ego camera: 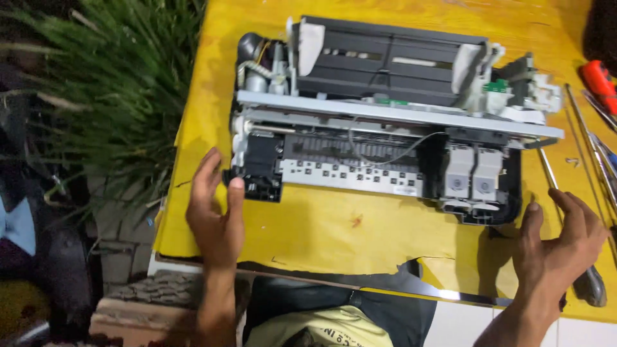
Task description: The person uses a screwdriver to remove screws from a disassembled printer on a yellow table, then manipulates internal components and wires by hand. The person continues to remove additional screws and adjust parts inside the printer chassis.
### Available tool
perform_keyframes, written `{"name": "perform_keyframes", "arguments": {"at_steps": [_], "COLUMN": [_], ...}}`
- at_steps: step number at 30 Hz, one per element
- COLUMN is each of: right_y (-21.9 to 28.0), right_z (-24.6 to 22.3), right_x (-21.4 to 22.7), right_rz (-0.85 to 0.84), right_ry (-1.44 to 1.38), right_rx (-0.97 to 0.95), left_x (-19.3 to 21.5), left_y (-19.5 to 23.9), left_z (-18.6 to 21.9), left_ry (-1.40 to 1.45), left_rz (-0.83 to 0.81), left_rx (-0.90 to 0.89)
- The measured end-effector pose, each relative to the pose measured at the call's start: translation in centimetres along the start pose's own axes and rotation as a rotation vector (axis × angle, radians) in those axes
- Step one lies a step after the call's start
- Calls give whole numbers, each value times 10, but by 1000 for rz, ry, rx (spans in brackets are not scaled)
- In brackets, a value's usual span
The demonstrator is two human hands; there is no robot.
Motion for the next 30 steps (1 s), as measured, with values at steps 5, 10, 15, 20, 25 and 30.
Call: {"name": "perform_keyframes", "arguments": {"at_steps": [5,10,15,20,25,30], "right_y": [-21,-19,-23,-20,-12,-8], "right_z": [-43,-42,-45,-36,-38,-37], "right_x": [-4,-18,-11,-18,-17,-15], "right_rz": [-55,2,17,28,56,120], "right_ry": [-236,-372,-354,-404,-392,-428], "right_rx": [-87,-198,-160,-147,-139,-89], "left_x": [-9,-9,-6,9,12,-12], "left_y": [10,12,23,6,-44,-89], "left_z": [-2,2,0,22,52,20], "left_ry": [-112,-116,15,-158,-373,-204], "left_rz": [-31,10,14,61,179,-65], "left_rx": [61,73,148,-43,-430,-150]}}
Point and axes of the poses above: each hand's wrist, its own y-axis away from the middle knuckle, its own x-axis out of the back of the hand, z = x × y, the point moved 10 cm from there along -y, towards the middle knuckle, and after that the axes turned 5 degrees about -z, right-handed, at the moved point
